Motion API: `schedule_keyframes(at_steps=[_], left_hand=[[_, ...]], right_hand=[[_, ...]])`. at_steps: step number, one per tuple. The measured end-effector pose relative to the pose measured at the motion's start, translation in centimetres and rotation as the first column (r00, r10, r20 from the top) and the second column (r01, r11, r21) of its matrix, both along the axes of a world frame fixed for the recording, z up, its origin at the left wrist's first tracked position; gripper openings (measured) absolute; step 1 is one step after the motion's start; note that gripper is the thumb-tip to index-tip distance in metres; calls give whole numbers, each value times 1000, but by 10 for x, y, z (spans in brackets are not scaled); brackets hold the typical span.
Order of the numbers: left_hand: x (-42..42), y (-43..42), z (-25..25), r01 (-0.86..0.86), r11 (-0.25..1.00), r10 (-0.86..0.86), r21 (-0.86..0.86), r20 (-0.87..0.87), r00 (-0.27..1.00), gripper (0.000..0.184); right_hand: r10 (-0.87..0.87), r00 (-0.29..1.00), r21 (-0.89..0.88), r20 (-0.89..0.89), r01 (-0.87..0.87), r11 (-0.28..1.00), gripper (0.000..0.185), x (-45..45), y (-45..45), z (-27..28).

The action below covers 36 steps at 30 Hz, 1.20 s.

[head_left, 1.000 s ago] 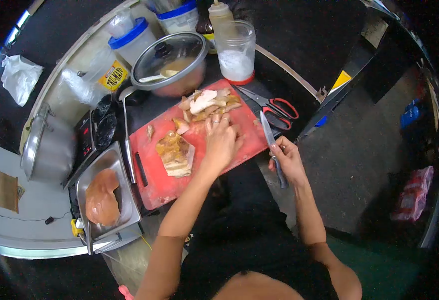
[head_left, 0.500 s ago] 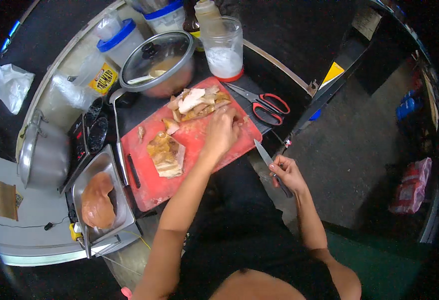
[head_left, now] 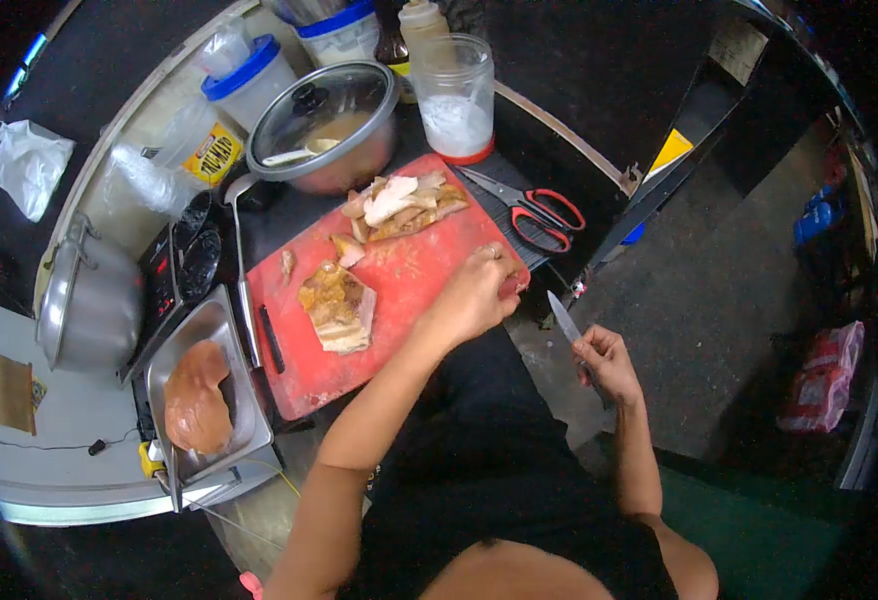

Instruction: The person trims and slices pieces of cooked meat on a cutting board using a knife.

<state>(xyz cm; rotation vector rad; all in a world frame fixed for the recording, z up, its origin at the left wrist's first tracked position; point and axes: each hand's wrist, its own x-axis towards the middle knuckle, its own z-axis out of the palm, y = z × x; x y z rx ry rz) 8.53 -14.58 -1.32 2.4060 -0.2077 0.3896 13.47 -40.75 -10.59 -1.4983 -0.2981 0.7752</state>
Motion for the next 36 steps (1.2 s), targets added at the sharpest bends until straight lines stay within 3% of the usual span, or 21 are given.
schedule_keyframes(at_steps=[6, 9, 11, 15, 21, 23, 25, 28, 31, 32, 36], left_hand=[[11, 0, -2, -125, 989, 124, -76, -16, 992, 15], [19, 5, -6, -129, 991, 132, -32, 106, 986, 9], [21, 8, -4, -128, 986, 133, -109, 40, 990, 7], [24, 14, 1, -137, 956, 119, -259, -86, 989, 10], [23, 13, 5, -206, 969, 191, -133, -123, 974, 20], [23, 14, -11, -186, 942, 156, -278, -128, 979, 34], [17, 12, -11, -244, 970, 245, -13, 85, 966, 40], [-7, 14, 18, -281, 951, 286, -131, 21, 958, 34], [-28, 28, 21, -353, 927, 374, -126, 259, 891, 31], [-39, 36, 24, -355, 928, 373, -114, 295, 880, 28], [-97, 65, 40, -506, 853, 522, -128, 219, 824, 25]], right_hand=[[11, 1000, 58, 24, -12, 998, 21, 1, 7, 11], [-27, 998, 81, 61, 22, 996, 21, -2, 9, 22], [-51, 996, 57, 70, 47, 997, 21, -2, 9, 30], [-66, 993, 71, 101, 59, 996, 23, 3, 9, 36], [-157, 979, 117, 133, 142, 983, 21, -7, 14, 55], [-151, 979, 109, 136, 137, 985, 16, -4, 12, 55], [-187, 978, 91, 87, 179, 980, 14, 0, 10, 54], [-349, 923, 231, -164, 380, 896, 17, 6, 14, 50], [-166, 848, 415, -503, 405, 815, 22, 16, 22, 56], [-7, 852, 518, -524, 325, 792, 25, 25, 19, 48], [180, 733, 611, -656, 376, 697, 32, 33, 41, 50]])
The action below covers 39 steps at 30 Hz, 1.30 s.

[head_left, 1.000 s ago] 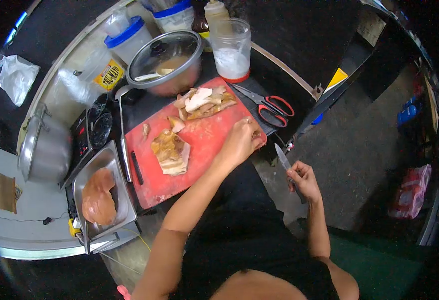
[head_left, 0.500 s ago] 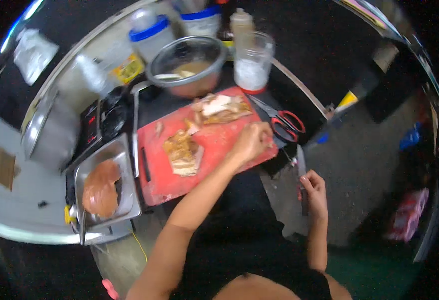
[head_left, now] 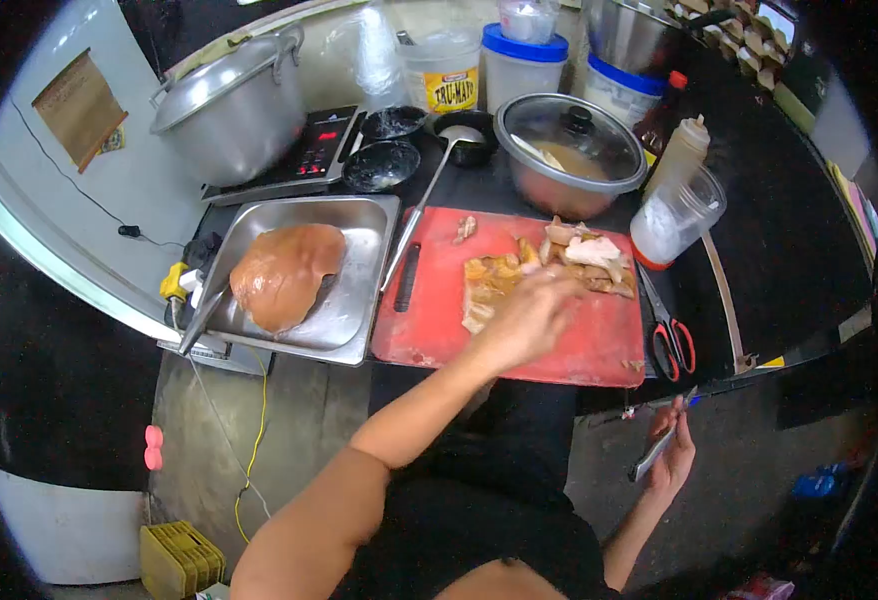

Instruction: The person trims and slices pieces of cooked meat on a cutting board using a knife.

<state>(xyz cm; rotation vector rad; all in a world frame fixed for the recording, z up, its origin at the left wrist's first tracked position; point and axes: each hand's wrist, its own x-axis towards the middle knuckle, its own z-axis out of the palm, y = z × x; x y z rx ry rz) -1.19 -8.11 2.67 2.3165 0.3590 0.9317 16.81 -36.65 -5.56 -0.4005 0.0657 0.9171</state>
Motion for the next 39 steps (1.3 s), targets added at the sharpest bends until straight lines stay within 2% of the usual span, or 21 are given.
schedule_keyframes(at_steps=[3, 4, 7, 8, 11, 15, 16, 17, 19, 20, 22, 23, 24, 25, 26, 27, 29, 32, 35, 36, 39], left_hand=[[-35, 27, 0, -171, 979, 166, -114, -52, 985, 25], [-42, 38, -7, -275, 959, 272, -71, -49, 961, 24], [-51, 71, -34, -519, 850, 523, 96, -19, 852, 24], [-50, 81, -42, -585, 796, 592, 156, 2, 806, 25], [-42, 101, -48, -620, 772, 633, 139, -79, 770, 17], [-27, 124, -55, -664, 738, 666, 120, -293, 687, 20], [-26, 127, -57, -661, 739, 662, 132, -328, 674, 21], [-24, 130, -58, -658, 739, 658, 145, -362, 660, 22], [-21, 131, -62, -677, 726, 675, 124, -320, 665, 22], [-20, 131, -65, -687, 718, 684, 113, -300, 665, 22], [-20, 135, -76, -700, 704, 705, 121, -238, 668, 22], [-19, 136, -79, -705, 698, 714, 126, -207, 669, 21], [-21, 136, -77, -698, 707, 705, 115, -201, 680, 21], [-23, 133, -73, -688, 718, 693, 105, -198, 693, 20], [-25, 130, -71, -678, 729, 681, 93, -195, 706, 20], [-25, 130, -74, -688, 717, 697, 113, -152, 701, 17], [-25, 132, -83, -713, 686, 726, 149, -61, 685, 11], [-27, 133, -82, -699, 712, 701, 66, -112, 704, 14], [-27, 131, -82, -731, 678, 735, 81, -110, 669, 16], [-26, 132, -86, -731, 676, 737, 92, -90, 670, 18], [-30, 127, -80, -723, 688, 725, 64, -74, 684, 20]], right_hand=[[-135, 991, -55, -20, 133, 990, 35, -14, 29, 23], [-144, 990, -89, -14, 142, 986, 39, -23, 39, 36], [71, 997, -41, 6, -71, 997, 41, -31, 52, 41], [126, 986, 28, -108, -124, 992, 41, -26, 54, 29], [380, 925, 231, -7, -368, 901, 44, -42, 64, 42], [185, 980, 7, 78, -186, 983, 46, -65, 78, 53], [228, 963, 11, 146, -232, 973, 41, -66, 81, 53], [203, 971, -30, 125, -201, 979, 39, -69, 85, 57], [152, 985, -118, 79, -143, 983, 36, -84, 96, 69], [146, 989, -106, 2, -145, 984, 39, -87, 102, 70], [285, 934, -149, 213, -257, 955, 45, -106, 113, 92], [348, 884, -178, 313, -305, 935, 48, -111, 118, 102], [462, 725, -177, 511, -438, 882, 56, -100, 126, 90], [578, 522, -423, 627, -396, 815, 62, -96, 134, 98], [596, 192, -564, 780, -199, 802, 59, -96, 150, 108], [606, -174, -610, 776, 40, 792, 55, -94, 168, 117], [439, -395, -380, 807, 222, 898, 50, -67, 210, 80], [581, -511, -407, 633, 419, 812, 50, -55, 260, 81], [707, -619, -522, 341, 502, 690, 46, -69, 282, 105], [588, -691, -362, 421, 466, 807, 45, -60, 292, 81], [581, -718, -230, 384, 535, 813, 40, -66, 299, 78]])
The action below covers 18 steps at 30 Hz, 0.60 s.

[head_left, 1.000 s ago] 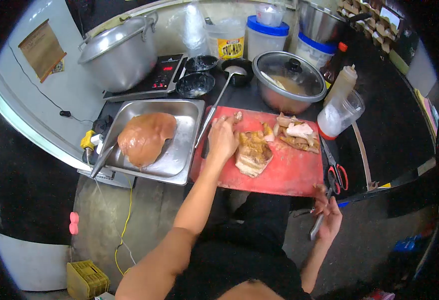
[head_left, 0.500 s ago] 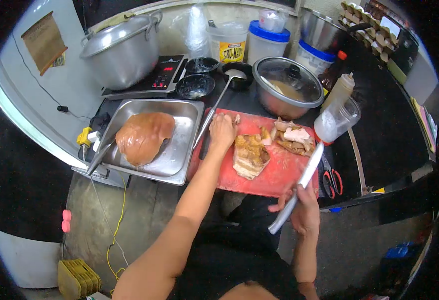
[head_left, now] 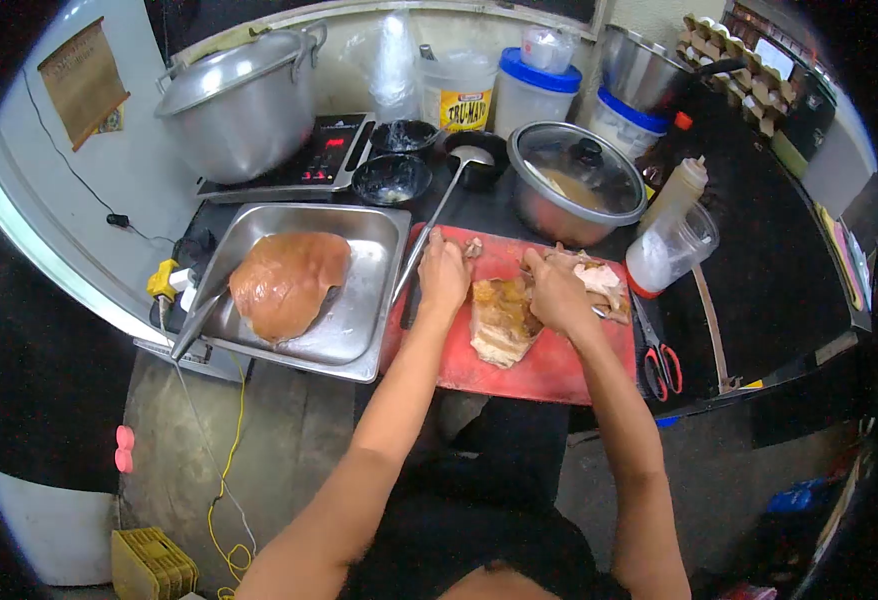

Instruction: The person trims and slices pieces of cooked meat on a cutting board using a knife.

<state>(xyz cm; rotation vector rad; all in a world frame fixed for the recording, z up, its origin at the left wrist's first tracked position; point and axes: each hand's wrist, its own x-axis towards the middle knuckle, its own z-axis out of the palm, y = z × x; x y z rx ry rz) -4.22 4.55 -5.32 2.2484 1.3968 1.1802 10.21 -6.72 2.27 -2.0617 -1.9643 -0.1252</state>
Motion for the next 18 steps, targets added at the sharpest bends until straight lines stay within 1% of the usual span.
schedule_keyframes(at_steps=[3, 6, 9, 12, 15, 18], left_hand=[[-3, 2, 5, 42, 992, -41, -119, 15, 999, 21], [-6, 0, 4, 24, 1000, -25, 18, 48, 999, 21], [-7, -1, 6, 2, 999, -6, 46, 79, 997, 20], [-8, 6, 3, 24, 991, -40, 129, 121, 992, 15], [-13, -4, 17, 17, 998, -8, -62, 137, 991, 20], [-25, -17, 32, 159, 979, -130, -125, 215, 968, 20]], right_hand=[[-50, 999, -47, -7, 50, 998, 38, -2, 3, -3], [-59, 998, -62, -12, 58, 996, 37, -1, 3, -6], [-98, 992, -98, -78, 90, 991, 33, -7, 2, 2], [-65, 997, -33, -45, 63, 997, 33, -3, 2, -4], [-76, 997, -86, 4, 76, 993, 37, 2, 4, -7], [-87, 989, -76, -124, 77, 994, 34, 0, 0, -4]])
